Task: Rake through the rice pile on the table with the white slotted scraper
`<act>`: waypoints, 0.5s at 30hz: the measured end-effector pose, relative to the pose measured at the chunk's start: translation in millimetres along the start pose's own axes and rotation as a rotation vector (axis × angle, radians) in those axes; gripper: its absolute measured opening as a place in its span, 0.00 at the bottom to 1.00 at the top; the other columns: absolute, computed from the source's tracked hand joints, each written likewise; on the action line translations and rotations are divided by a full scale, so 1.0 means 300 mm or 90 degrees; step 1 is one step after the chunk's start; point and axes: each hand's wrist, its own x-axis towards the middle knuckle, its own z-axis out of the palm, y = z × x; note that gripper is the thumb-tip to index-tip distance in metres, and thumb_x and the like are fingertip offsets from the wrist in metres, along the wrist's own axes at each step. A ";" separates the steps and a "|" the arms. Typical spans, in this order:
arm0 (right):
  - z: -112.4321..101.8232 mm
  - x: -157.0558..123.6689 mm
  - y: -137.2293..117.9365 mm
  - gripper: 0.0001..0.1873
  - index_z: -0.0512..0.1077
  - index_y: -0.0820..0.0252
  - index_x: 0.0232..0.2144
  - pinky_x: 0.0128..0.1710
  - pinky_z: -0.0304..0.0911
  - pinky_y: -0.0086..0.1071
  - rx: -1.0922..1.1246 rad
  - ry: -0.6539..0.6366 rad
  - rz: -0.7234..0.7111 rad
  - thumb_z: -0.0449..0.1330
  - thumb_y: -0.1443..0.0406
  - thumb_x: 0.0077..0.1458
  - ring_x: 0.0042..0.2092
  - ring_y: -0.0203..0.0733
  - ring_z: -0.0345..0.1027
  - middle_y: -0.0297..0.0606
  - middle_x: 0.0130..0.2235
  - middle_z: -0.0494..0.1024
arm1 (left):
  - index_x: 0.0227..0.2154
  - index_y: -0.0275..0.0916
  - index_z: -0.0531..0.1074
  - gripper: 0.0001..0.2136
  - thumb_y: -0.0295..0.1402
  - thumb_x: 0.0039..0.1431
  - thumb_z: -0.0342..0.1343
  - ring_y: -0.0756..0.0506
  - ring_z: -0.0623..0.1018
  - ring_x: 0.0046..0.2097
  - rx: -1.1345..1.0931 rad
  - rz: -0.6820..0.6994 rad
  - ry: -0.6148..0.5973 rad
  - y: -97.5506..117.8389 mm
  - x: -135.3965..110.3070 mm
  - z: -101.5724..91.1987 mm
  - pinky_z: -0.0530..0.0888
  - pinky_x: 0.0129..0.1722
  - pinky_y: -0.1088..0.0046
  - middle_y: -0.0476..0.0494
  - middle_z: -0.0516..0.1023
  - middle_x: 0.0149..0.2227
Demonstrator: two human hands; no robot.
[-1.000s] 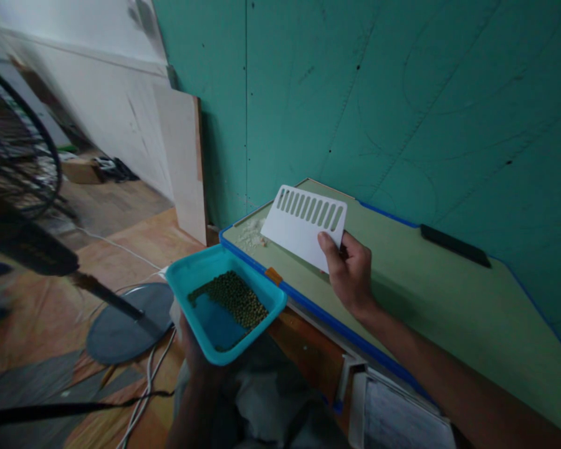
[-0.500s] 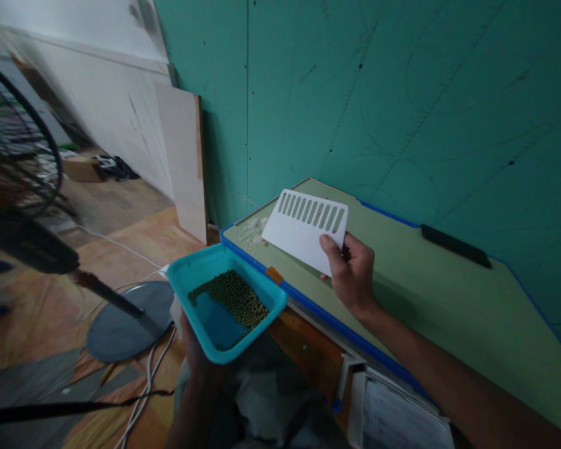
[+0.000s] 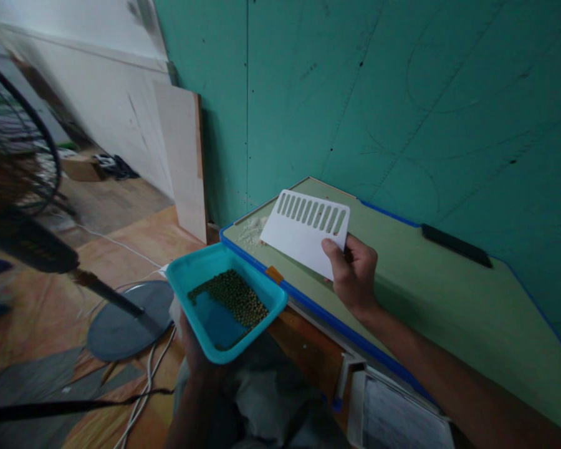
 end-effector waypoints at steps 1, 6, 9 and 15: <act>-0.002 0.000 0.003 0.16 0.72 0.56 0.24 0.12 0.56 0.30 -0.008 0.001 -0.006 0.65 0.53 0.57 0.17 0.37 0.61 0.30 0.18 0.68 | 0.56 0.49 0.79 0.19 0.48 0.69 0.53 0.35 0.78 0.60 0.002 0.002 0.003 0.001 0.000 -0.002 0.77 0.57 0.56 0.46 0.86 0.49; -0.005 0.006 0.012 0.17 0.70 0.57 0.22 0.17 0.51 0.30 -0.032 0.022 -0.045 0.66 0.54 0.56 0.21 0.35 0.57 0.30 0.19 0.65 | 0.55 0.48 0.79 0.19 0.48 0.68 0.55 0.35 0.78 0.61 -0.021 -0.011 -0.008 -0.001 -0.006 -0.001 0.76 0.57 0.58 0.47 0.87 0.49; -0.005 0.012 0.006 0.17 0.70 0.57 0.22 0.18 0.51 0.31 -0.029 0.023 -0.040 0.66 0.54 0.56 0.21 0.36 0.57 0.30 0.20 0.65 | 0.53 0.46 0.80 0.19 0.48 0.70 0.52 0.36 0.78 0.60 -0.032 -0.008 -0.002 -0.004 -0.011 0.009 0.76 0.58 0.57 0.45 0.86 0.48; -0.070 -0.013 -0.007 0.16 0.76 0.55 0.29 0.17 0.63 0.35 -0.028 -0.022 0.023 0.66 0.49 0.58 0.21 0.41 0.65 0.34 0.23 0.74 | 0.41 0.45 0.83 0.17 0.50 0.68 0.55 0.37 0.77 0.61 0.026 0.038 -0.052 -0.009 -0.017 0.013 0.75 0.59 0.61 0.45 0.87 0.40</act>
